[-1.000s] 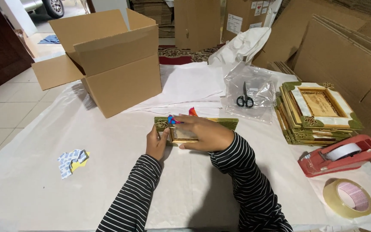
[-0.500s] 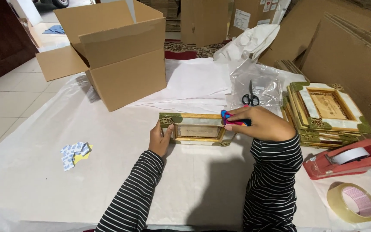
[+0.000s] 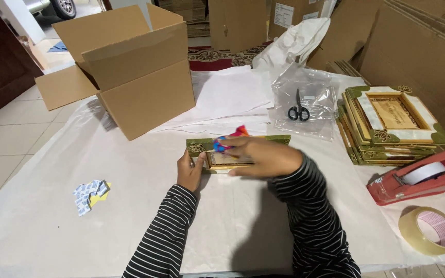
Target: Applying adhesive tape to the edges of a picture frame and attaching a cardboard backing for shipping.
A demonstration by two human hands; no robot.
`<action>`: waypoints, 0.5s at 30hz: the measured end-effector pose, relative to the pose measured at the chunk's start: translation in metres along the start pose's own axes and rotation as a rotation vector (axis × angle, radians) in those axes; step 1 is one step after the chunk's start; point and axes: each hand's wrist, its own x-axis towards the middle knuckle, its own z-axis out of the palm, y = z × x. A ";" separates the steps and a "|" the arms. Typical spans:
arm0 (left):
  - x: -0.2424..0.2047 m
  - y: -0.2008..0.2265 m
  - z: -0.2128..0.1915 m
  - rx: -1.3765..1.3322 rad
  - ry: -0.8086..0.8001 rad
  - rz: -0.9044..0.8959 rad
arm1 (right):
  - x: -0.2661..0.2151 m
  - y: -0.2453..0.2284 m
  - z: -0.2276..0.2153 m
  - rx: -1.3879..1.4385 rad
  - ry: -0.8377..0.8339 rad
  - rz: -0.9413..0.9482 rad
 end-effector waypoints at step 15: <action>0.002 0.028 0.002 -0.007 -0.008 -0.075 | -0.033 0.045 -0.020 -0.109 0.156 0.300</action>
